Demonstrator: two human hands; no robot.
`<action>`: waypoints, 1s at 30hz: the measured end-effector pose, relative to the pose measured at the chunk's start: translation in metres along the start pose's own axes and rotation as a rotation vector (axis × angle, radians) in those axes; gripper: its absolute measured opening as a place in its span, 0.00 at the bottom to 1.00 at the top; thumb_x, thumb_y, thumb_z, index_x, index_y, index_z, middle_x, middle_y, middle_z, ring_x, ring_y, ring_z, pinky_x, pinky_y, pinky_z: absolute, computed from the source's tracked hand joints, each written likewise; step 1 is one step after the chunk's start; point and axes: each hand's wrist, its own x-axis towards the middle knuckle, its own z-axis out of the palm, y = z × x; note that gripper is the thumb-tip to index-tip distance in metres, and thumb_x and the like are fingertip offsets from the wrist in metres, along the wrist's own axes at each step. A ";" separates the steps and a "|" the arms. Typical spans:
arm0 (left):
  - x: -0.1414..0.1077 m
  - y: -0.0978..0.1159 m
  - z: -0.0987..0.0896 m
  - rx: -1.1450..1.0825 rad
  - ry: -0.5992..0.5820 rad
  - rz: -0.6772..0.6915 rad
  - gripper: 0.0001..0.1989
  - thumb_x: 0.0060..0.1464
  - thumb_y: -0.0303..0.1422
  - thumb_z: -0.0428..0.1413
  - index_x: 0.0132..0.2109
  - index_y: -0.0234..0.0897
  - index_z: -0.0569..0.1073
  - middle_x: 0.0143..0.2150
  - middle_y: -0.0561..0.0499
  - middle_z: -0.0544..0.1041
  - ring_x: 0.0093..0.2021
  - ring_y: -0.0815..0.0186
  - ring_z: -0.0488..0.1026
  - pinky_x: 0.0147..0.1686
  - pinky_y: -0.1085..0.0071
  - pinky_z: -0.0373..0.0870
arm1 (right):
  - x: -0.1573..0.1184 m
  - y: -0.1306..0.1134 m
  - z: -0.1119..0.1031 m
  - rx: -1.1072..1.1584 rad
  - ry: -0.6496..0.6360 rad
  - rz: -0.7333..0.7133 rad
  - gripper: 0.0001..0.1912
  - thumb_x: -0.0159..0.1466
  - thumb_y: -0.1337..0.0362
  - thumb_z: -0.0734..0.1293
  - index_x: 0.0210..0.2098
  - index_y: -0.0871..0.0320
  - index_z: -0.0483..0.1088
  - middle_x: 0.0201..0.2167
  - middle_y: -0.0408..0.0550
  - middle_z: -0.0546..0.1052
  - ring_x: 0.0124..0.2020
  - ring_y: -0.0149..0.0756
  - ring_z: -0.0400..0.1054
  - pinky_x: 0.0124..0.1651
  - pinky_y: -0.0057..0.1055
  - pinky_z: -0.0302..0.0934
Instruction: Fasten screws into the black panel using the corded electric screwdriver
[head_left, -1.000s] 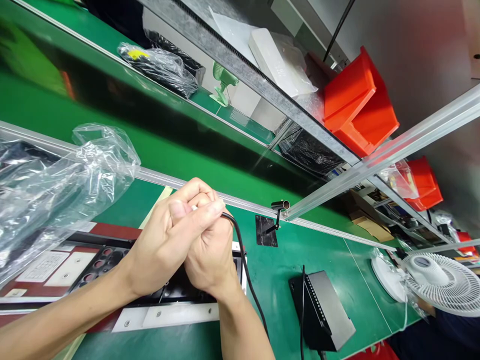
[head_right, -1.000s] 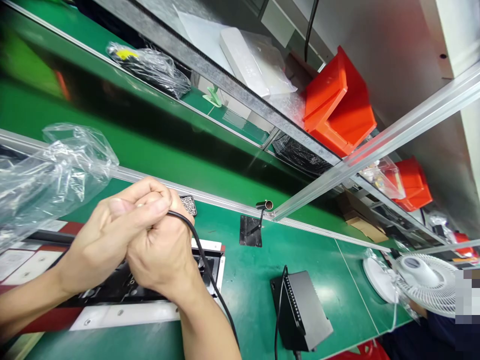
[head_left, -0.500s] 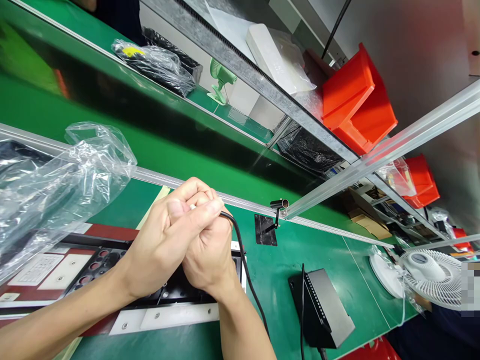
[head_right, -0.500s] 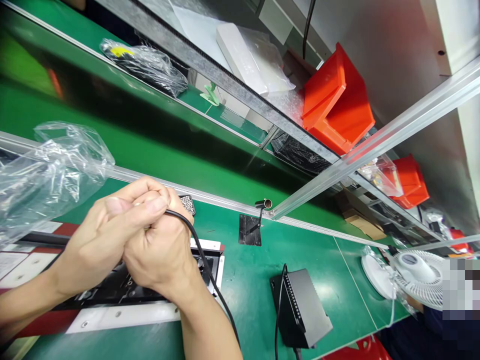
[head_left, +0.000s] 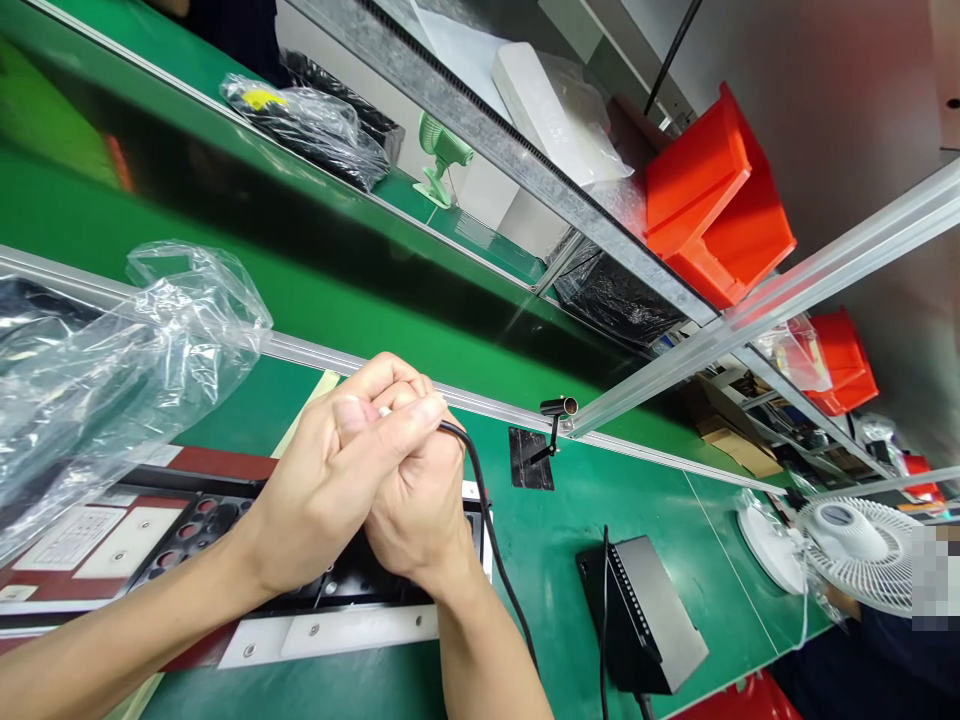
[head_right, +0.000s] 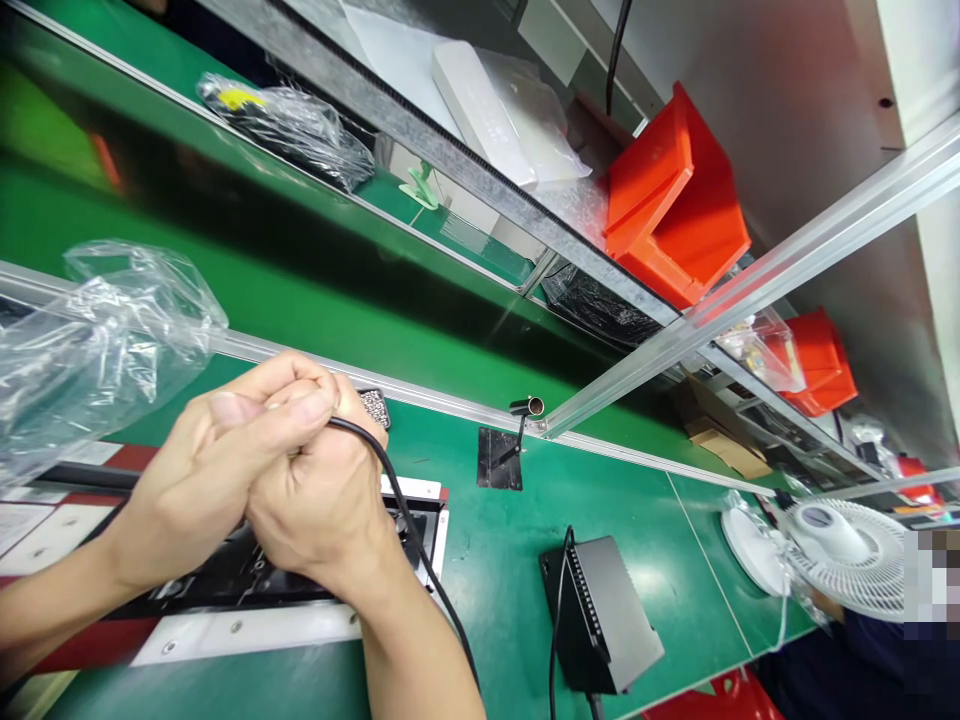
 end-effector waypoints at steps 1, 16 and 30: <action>0.000 0.000 0.000 0.001 -0.003 0.000 0.21 0.75 0.53 0.58 0.42 0.42 0.77 0.39 0.50 0.76 0.40 0.61 0.75 0.41 0.62 0.77 | 0.000 0.000 0.000 0.006 0.008 -0.012 0.20 0.81 0.55 0.66 0.32 0.52 0.66 0.32 0.46 0.75 0.39 0.38 0.73 0.46 0.37 0.71; 0.001 0.002 0.002 -0.017 -0.007 0.001 0.21 0.75 0.54 0.58 0.41 0.42 0.77 0.37 0.50 0.74 0.38 0.61 0.74 0.38 0.61 0.76 | 0.001 0.000 0.000 0.009 0.007 0.001 0.21 0.81 0.52 0.66 0.32 0.52 0.64 0.32 0.46 0.74 0.41 0.39 0.73 0.46 0.37 0.71; 0.000 0.002 0.000 -0.014 -0.012 -0.007 0.22 0.75 0.53 0.57 0.40 0.40 0.77 0.41 0.48 0.79 0.41 0.58 0.79 0.41 0.60 0.79 | 0.001 0.001 0.001 -0.030 0.012 0.007 0.23 0.81 0.51 0.66 0.31 0.53 0.66 0.31 0.46 0.75 0.38 0.37 0.71 0.50 0.37 0.76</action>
